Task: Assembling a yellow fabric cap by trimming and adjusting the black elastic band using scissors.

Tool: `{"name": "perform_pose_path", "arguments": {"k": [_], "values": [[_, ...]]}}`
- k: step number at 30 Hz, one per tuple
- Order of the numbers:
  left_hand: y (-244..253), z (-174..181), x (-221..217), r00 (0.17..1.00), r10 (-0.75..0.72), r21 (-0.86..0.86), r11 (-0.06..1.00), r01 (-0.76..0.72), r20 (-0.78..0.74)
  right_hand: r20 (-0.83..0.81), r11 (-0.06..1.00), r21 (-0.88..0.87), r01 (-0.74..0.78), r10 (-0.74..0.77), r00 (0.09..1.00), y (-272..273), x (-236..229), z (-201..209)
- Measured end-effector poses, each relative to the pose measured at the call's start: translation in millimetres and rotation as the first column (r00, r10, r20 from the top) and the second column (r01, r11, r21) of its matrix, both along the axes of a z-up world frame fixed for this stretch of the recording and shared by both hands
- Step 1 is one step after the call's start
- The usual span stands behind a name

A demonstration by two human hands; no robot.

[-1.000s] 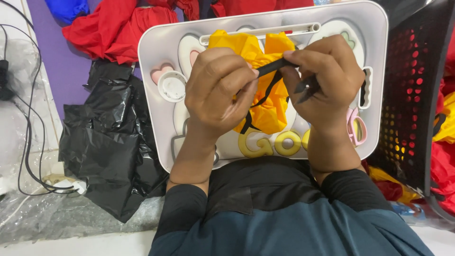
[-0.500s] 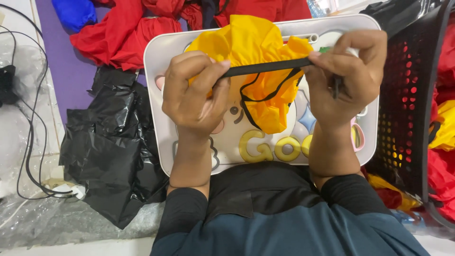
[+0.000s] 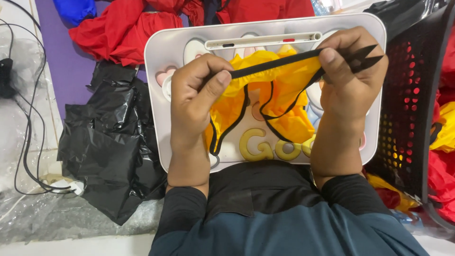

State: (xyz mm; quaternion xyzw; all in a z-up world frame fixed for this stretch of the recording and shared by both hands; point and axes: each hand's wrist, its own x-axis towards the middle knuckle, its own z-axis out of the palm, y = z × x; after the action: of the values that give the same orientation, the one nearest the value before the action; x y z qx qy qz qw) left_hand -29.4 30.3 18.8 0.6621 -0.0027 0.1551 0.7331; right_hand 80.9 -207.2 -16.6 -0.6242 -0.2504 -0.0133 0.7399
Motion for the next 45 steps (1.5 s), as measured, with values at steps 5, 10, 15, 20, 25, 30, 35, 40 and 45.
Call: {"name": "perform_pose_path", "arguments": {"k": [5, 10, 15, 20, 25, 30, 35, 40, 45], "values": [[2.1, 1.5, -0.1, 1.000, 0.022, -0.010, 1.000, -0.022, -0.004, -0.039, 0.995, 0.035, 0.094, -0.092, 0.995, 1.6, 2.0, 0.4], [-6.0, 5.2, 2.5, 0.998, 0.057, 0.038, 0.998, -0.058, 0.019, 0.099, 0.992, 0.061, 0.107, -0.112, 0.989, 14.3, -2.4, 0.5], [-15.3, 17.9, 9.0, 0.918, 0.219, 0.419, 0.837, -0.351, 0.331, 0.462, 0.955, -0.278, 0.105, 0.037, 0.886, 29.4, -9.2, 15.2], [-16.3, 17.0, 10.6, 0.892, 0.206, 0.476, 0.785, -0.396, 0.403, 0.556, 0.911, -0.363, 0.196, 0.043, 0.830, 29.4, -17.5, 27.4], [-20.6, 11.2, 14.9, 0.855, 0.103, 0.576, 0.697, -0.427, 0.509, 0.610, 0.902, -0.351, 0.252, 0.016, 0.792, 26.5, -26.1, 24.1], [-24.0, 10.0, 14.7, 0.836, 0.050, 0.641, 0.618, -0.455, 0.546, 0.713, 0.866, -0.280, 0.414, -0.102, 0.694, 29.3, -22.2, 13.7], [-22.7, 5.8, 15.6, 0.790, 0.139, 0.581, 0.605, -0.545, 0.597, 0.775, 0.851, -0.125, 0.510, -0.238, 0.586, 30.0, -7.2, 1.3], [-21.2, 2.1, 12.0, 0.778, 0.233, 0.506, 0.645, -0.573, 0.583, 0.710, 0.852, -0.091, 0.515, -0.307, 0.634, 27.4, -8.9, 2.2], [-22.3, 1.6, 13.7, 0.733, 0.233, 0.476, 0.629, -0.615, 0.639, 0.537, 0.899, 0.018, 0.439, -0.379, 0.754, 29.0, -7.2, -2.2]]}}
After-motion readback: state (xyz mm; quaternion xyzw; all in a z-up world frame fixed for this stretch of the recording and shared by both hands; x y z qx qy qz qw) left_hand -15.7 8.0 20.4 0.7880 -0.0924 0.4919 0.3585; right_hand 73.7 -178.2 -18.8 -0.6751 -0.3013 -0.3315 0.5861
